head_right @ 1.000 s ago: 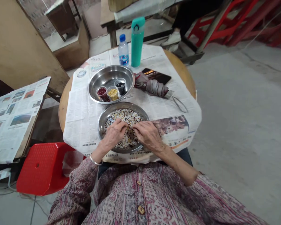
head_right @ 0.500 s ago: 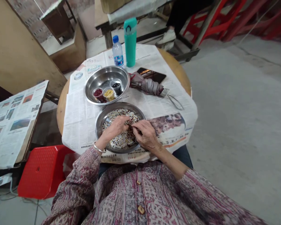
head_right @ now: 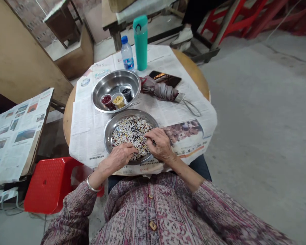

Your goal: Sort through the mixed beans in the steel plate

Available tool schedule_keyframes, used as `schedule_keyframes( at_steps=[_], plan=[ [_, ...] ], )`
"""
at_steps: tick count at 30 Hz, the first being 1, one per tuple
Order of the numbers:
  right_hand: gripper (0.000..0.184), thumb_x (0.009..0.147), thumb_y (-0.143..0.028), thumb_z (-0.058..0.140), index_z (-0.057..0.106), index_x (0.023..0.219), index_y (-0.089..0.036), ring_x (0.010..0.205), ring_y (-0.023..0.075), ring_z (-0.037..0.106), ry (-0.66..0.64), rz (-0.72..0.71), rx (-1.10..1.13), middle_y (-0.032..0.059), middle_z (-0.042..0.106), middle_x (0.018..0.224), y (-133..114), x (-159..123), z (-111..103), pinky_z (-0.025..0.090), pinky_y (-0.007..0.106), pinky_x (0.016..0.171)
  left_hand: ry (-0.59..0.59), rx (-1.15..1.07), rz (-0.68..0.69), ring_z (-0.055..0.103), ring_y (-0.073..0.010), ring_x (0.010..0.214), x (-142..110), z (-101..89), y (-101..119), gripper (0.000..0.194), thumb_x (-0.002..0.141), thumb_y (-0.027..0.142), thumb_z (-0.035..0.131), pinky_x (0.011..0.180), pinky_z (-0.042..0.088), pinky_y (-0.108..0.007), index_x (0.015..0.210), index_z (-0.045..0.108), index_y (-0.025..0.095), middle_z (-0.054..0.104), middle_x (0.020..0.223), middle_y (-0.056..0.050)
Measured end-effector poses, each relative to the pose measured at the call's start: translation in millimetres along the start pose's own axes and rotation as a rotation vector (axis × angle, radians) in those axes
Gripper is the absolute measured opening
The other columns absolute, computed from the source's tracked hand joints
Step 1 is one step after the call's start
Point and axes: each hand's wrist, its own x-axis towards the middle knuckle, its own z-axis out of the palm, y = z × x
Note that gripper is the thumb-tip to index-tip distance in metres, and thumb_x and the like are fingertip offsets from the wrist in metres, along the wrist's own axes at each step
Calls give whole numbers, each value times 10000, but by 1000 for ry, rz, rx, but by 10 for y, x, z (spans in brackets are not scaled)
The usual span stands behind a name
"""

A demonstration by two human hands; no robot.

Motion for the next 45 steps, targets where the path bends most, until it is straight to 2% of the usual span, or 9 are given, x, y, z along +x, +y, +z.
schedule_keyframes(
  at_steps=[5, 10, 15, 20, 24, 28, 35, 41, 45],
  plan=[
    [205, 811, -141, 511, 671, 809, -269, 892, 260, 652, 18, 6, 22, 56, 706, 825, 3, 1, 0, 513, 477, 951, 42, 77, -101, 649, -210, 1002, 176, -29, 8, 305, 983, 83, 452, 831, 551, -309, 1097, 693, 231, 637, 1099, -72],
    [179, 827, -154, 520, 657, 806, -266, 878, 254, 651, 32, -4, 35, 57, 701, 820, -20, 24, -2, 517, 468, 945, 258, 133, -334, 601, -257, 1088, 301, -149, -69, 111, 975, 230, 591, 905, 544, -369, 1056, 662, 204, 609, 1144, -92],
    [173, 832, -165, 510, 646, 814, -271, 890, 257, 649, 34, 17, 36, 54, 704, 827, -25, 22, 1, 505, 470, 959, 263, 90, -151, 523, -301, 1231, 485, -180, -131, 457, 840, 287, 795, 1079, 480, -473, 1258, 617, 229, 549, 1322, -103],
    [184, 842, -148, 501, 639, 821, -268, 892, 251, 655, 32, -8, 10, 54, 701, 831, -15, 11, 1, 516, 448, 944, 164, -51, -5, 608, -229, 1156, 673, -129, -168, 273, 895, 81, 619, 1076, 502, -392, 1143, 669, 182, 646, 1169, -81],
    [201, 831, -109, 517, 646, 838, -262, 851, 236, 652, 101, -80, 31, 39, 699, 809, 17, 7, 27, 530, 427, 889, 217, -94, -30, 644, -216, 1100, 608, -167, -253, 233, 873, 32, 576, 1075, 506, -404, 1017, 690, 175, 704, 1050, -58],
    [208, 834, -82, 536, 644, 859, -258, 808, 218, 645, 169, -160, 51, 26, 690, 795, 43, 8, 60, 534, 409, 843, 262, -101, -96, 665, -194, 995, 327, -204, -305, 198, 900, 34, 551, 1036, 523, -377, 947, 688, 169, 702, 950, -51],
    [221, 826, -68, 541, 644, 865, -259, 823, 220, 645, 166, -155, 50, 22, 690, 806, 50, -4, 68, 531, 416, 851, 274, -33, -157, 620, -212, 1144, -63, -154, -183, 269, 920, 159, 677, 1068, 517, -393, 1174, 629, 234, 632, 1216, -47],
    [225, 844, -54, 537, 637, 885, -251, 808, 218, 640, 186, -207, 26, 26, 685, 801, 43, 9, 62, 535, 409, 831, 293, -9, -323, 589, -278, 1169, 108, -78, -185, 531, 840, 301, 811, 1003, 547, -444, 1306, 568, 219, 537, 1284, -109],
    [234, 842, -47, 537, 636, 887, -254, 807, 214, 644, 182, -215, 12, 22, 684, 797, 43, 13, 56, 541, 401, 823, 288, -81, -209, 634, -225, 1073, 388, -17, -204, 326, 901, 186, 703, 997, 551, -398, 1223, 657, 208, 588, 1184, -84]
  ],
)
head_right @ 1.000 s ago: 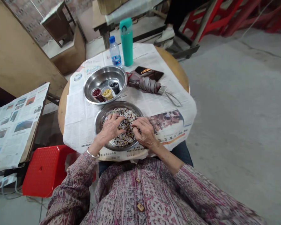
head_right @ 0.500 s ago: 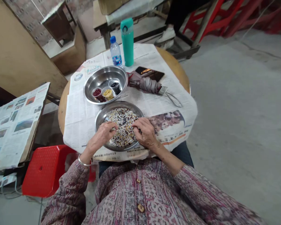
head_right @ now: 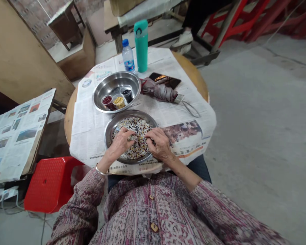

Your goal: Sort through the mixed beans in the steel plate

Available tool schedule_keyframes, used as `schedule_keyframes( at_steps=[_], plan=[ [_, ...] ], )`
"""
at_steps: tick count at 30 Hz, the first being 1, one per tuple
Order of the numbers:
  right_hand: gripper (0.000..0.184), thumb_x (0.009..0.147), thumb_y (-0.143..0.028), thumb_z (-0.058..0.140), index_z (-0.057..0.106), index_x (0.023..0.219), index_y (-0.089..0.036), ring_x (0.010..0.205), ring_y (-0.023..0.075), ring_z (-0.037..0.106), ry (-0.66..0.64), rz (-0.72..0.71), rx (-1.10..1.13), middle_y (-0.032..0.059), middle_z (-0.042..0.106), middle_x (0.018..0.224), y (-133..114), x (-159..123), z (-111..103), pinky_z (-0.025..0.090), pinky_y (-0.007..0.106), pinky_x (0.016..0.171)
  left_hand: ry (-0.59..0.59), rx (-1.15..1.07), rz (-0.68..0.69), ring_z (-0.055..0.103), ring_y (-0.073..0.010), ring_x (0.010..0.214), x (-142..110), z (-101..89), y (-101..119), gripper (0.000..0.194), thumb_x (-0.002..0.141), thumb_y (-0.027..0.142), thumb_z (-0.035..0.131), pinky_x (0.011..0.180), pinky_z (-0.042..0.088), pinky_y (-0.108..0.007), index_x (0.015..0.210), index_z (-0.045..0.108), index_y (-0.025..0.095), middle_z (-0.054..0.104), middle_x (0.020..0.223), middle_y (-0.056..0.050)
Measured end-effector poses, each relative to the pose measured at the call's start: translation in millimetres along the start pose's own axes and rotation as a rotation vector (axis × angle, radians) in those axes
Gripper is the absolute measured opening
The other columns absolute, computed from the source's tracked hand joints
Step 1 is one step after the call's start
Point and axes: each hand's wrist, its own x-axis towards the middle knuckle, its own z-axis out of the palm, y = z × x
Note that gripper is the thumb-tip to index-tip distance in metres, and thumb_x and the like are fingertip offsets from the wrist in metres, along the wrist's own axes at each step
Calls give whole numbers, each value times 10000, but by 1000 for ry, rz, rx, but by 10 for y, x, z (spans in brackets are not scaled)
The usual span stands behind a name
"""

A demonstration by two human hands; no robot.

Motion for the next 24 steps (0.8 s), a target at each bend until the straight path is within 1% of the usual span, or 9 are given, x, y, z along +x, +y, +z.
schedule_keyframes(
  at_steps=[2, 6, 10, 12, 14, 16, 18, 21, 24],
  plan=[
    [232, 837, -51, 538, 638, 880, -256, 809, 216, 649, 0, 12, 1, 20, 688, 795, 4, -5, 2, 544, 407, 835, 20, -33, 70, 654, -205, 1017, 147, 57, 8, 240, 923, 102, 608, 995, 554, -382, 1129, 702, 182, 643, 1099, -75],
    [230, 826, -67, 541, 646, 878, -264, 830, 224, 663, -1, 54, 5, 21, 700, 813, 8, -14, 6, 550, 428, 870, 86, -67, 162, 683, -185, 990, 332, 95, 25, 332, 943, 19, 466, 1011, 555, -382, 1116, 709, 166, 730, 1019, -65],
    [243, 856, -61, 530, 643, 937, -260, 867, 226, 670, 30, 21, 6, 32, 703, 847, -6, -7, 5, 557, 421, 865, 114, 49, 159, 640, -197, 1131, 212, 5, 84, 329, 978, 66, 477, 1082, 511, -396, 1227, 665, 174, 699, 1215, -86],
    [245, 870, -66, 523, 642, 957, -261, 874, 227, 671, 37, 21, 7, 35, 705, 862, -12, -6, 6, 557, 423, 863, 65, 140, 212, 573, -238, 1225, 89, -44, 118, 281, 966, 169, 594, 1103, 490, -425, 1239, 656, 195, 629, 1342, -90],
    [240, 876, -75, 521, 643, 961, -264, 877, 230, 673, 38, 37, 8, 35, 709, 872, -12, -11, 8, 557, 427, 860, -30, 203, 305, 519, -275, 1265, -7, -52, 144, 341, 920, 280, 701, 1078, 499, -446, 1254, 649, 229, 563, 1420, -82],
    [229, 878, -86, 526, 644, 954, -267, 875, 231, 674, 35, 55, 11, 34, 712, 875, -7, -21, 9, 556, 429, 856, -105, 241, 391, 494, -287, 1271, -40, -10, 158, 379, 902, 332, 727, 1055, 502, -457, 1266, 645, 262, 525, 1450, -70],
    [218, 876, -94, 532, 645, 939, -269, 868, 232, 673, 27, 76, 14, 33, 715, 873, 1, -31, 10, 555, 432, 852, -129, 275, 439, 486, -279, 1264, 3, 56, 164, 317, 938, 311, 676, 1047, 493, -452, 1251, 653, 266, 532, 1428, -64],
    [216, 874, -97, 533, 650, 928, -271, 863, 229, 675, 14, 99, 7, 32, 720, 878, 8, -36, 12, 554, 430, 851, -103, 326, 438, 498, -249, 1224, 170, 113, 150, 240, 1006, 215, 536, 1032, 479, -412, 1204, 670, 234, 585, 1344, -62],
    [229, 877, -90, 535, 658, 948, -269, 872, 225, 679, 30, 77, 13, 30, 725, 891, 4, -32, 15, 554, 427, 875, -14, 329, 333, 516, -238, 1186, 345, 72, 96, 270, 1037, 183, 450, 1008, 480, -384, 1178, 678, 212, 613, 1295, -60]
  ],
)
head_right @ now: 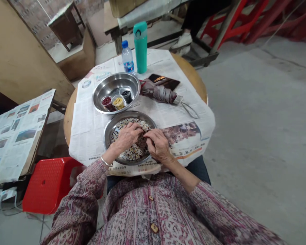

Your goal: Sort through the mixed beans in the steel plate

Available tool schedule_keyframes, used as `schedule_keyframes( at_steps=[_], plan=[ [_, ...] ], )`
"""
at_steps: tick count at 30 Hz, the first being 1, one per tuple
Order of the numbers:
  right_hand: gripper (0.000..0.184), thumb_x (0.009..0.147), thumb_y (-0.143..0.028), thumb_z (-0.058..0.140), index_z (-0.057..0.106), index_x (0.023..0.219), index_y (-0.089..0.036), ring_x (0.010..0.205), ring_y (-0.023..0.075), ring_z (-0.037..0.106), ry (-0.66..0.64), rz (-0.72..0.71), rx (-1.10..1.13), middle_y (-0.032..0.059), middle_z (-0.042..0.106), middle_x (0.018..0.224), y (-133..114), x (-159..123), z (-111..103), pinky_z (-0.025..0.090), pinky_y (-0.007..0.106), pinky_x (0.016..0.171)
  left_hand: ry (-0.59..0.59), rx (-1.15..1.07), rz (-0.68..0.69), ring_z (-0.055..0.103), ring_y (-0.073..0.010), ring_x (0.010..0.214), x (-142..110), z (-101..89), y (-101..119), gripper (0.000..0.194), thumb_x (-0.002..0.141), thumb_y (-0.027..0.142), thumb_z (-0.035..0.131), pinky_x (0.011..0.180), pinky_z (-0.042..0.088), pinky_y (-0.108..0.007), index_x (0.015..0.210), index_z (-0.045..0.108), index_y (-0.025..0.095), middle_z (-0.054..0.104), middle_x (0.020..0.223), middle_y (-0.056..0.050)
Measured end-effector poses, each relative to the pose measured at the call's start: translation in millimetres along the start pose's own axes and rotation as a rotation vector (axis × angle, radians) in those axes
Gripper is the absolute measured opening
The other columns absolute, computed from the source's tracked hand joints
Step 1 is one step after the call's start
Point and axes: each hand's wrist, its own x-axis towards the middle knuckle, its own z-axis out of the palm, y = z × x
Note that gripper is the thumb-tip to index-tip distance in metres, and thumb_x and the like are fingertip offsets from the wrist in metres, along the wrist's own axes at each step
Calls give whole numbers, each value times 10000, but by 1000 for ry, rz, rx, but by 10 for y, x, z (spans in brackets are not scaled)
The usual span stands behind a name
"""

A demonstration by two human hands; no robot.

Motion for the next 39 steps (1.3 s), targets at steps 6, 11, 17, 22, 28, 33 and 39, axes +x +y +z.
schedule_keyframes(
  at_steps=[6, 11, 17, 22, 28, 33, 39],
  plan=[
    [240, 868, -94, 553, 680, 954, -279, 893, 235, 684, -5, 34, 43, 28, 732, 888, -7, 0, 3, 553, 450, 911, 163, -16, -419, 523, -285, 1193, 12, -71, -218, 293, 1001, 201, 529, 966, 504, -422, 1283, 607, 198, 562, 1351, -119],
    [247, 859, -101, 549, 697, 946, -279, 868, 239, 685, -37, 48, 30, 28, 728, 855, 9, -1, 3, 558, 456, 882, 89, -94, -447, 577, -236, 1082, -174, -47, -178, 281, 976, 75, 463, 937, 517, -369, 1158, 638, 197, 602, 1149, -102],
    [257, 906, -103, 534, 693, 1028, -263, 858, 227, 682, -27, 10, 15, 38, 723, 865, 0, -1, -13, 563, 427, 845, 186, -168, -333, 544, -218, 1146, -479, -1, 9, 429, 896, -56, 423, 974, 509, -343, 1147, 646, 212, 579, 1205, -86],
    [295, 911, -65, 531, 687, 1076, -254, 926, 223, 681, -135, -44, -11, 58, 724, 970, -44, 91, -86, 572, 398, 850, 271, -229, -323, 600, -181, 980, -700, 48, 87, 251, 1006, 55, 432, 910, 523, -309, 1041, 640, 193, 624, 991, -50],
    [192, 932, -96, 529, 647, 943, -246, 818, 184, 678, -404, -74, 70, 34, 690, 881, -145, 355, -114, 564, 312, 751, 397, -118, -417, 612, -163, 830, -789, 50, 254, 236, 1045, 233, 500, 793, 483, -279, 822, 567, 198, 627, 824, -23],
    [135, 953, -231, 603, 591, 819, -244, 534, 124, 593, -411, -66, -6, -41, 633, 639, -201, 475, -57, 413, 249, 525, 386, -138, -437, 534, -109, 581, -810, 194, 305, 313, 950, 61, 510, 570, 340, -245, 675, 487, 207, 554, 624, 29],
    [131, 956, -227, 553, 684, 952, -224, 746, 200, 674, -48, 140, -233, 52, 743, 871, 470, 1122, -246, 496, 318, 702, 475, -181, -478, 592, -109, 609, -848, 252, 304, 271, 1016, 248, 541, 581, 379, -223, 747, 532, 212, 615, 667, 24]
  ],
)
